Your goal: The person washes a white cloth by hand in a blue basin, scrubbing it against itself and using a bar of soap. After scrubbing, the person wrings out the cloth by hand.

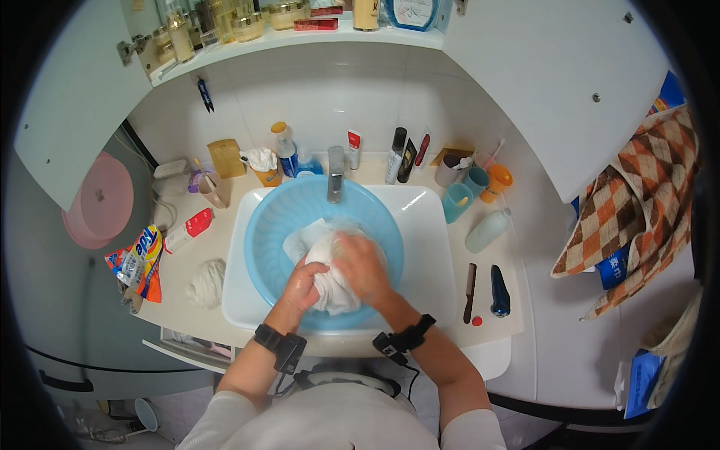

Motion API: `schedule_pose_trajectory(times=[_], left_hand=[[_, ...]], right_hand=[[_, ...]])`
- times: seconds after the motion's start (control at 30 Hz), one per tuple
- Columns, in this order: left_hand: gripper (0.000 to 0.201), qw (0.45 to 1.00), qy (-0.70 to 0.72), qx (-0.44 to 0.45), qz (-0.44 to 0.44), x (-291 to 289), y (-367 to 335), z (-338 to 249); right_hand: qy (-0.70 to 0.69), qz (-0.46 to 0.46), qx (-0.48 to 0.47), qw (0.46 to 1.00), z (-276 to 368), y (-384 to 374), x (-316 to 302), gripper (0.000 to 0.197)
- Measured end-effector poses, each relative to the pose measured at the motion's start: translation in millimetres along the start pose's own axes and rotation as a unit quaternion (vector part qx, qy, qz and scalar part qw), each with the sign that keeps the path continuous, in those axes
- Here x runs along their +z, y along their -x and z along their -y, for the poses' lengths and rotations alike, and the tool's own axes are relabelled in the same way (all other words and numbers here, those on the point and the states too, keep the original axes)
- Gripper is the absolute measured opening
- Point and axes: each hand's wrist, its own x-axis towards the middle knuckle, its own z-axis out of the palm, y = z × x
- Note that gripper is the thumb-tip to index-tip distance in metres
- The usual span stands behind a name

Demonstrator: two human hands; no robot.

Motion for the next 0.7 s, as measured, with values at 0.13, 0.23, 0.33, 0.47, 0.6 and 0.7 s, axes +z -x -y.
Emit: schedule_pose_trajectory(times=[0.13,0.23,0.33,0.47,0.6,0.7], left_hand=[[0.055,1.000,-0.019,-0.017,0.010,6.7,12.9,-0.5],[0.055,1.000,-0.003,-0.021,0.008,5.6,9.7,7.1],[0.055,1.000,0.018,-0.002,-0.011,-5.1,10.8,0.4],[0.056,1.000,-0.001,-0.021,0.010,-2.2,16.2,-1.0],[0.056,0.999,-0.025,-0.029,0.004,-1.6,19.4,-4.3],[0.056,1.000,0.015,-0.007,0.009,-12.6,18.3,-8.2]], right_hand=[[0.113,0.058,0.007,0.992,-5.3,-4.5,15.9,0.045],[0.040,0.035,0.129,0.990,-52.7,-0.4,33.0,0.043],[0.041,0.051,0.091,0.994,-13.2,0.2,34.4,0.041],[0.107,-0.037,0.002,0.994,-34.2,0.4,39.8,0.037],[-0.092,0.001,0.240,0.966,-88.5,4.6,31.8,0.044],[-0.355,-0.021,0.308,0.882,-99.0,2.4,9.4,0.050]])
